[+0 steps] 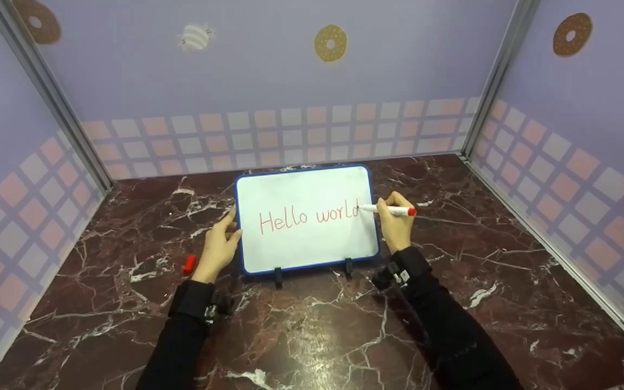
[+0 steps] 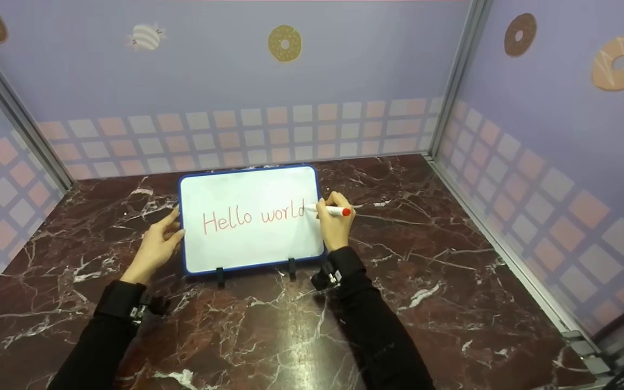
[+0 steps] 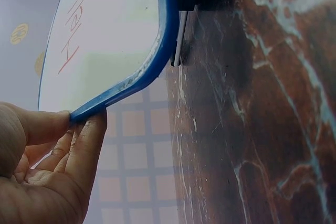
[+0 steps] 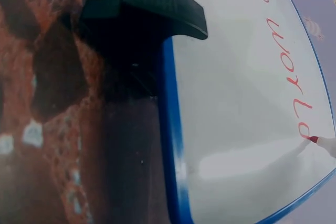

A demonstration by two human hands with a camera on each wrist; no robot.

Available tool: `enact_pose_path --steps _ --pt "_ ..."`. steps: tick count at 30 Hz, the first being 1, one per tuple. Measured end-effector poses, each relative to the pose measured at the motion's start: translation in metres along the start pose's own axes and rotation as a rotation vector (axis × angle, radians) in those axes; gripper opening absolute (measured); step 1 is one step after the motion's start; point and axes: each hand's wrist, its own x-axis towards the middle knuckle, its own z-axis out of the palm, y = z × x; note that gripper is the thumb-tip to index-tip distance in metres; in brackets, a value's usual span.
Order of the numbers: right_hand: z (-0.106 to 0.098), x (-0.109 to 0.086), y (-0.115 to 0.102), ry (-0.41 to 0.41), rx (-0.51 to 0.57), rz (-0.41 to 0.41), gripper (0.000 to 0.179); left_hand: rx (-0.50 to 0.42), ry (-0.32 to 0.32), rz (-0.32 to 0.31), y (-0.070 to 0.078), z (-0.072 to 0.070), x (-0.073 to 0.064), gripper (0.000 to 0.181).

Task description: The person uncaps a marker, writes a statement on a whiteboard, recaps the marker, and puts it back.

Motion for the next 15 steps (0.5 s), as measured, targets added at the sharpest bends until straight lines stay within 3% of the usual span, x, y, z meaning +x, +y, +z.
enact_pose_path --steps 15 --pt "-0.0077 -0.0028 -0.0023 -0.034 0.015 -0.018 0.026 0.004 0.0 0.019 -0.0004 0.0001 0.0003 0.059"
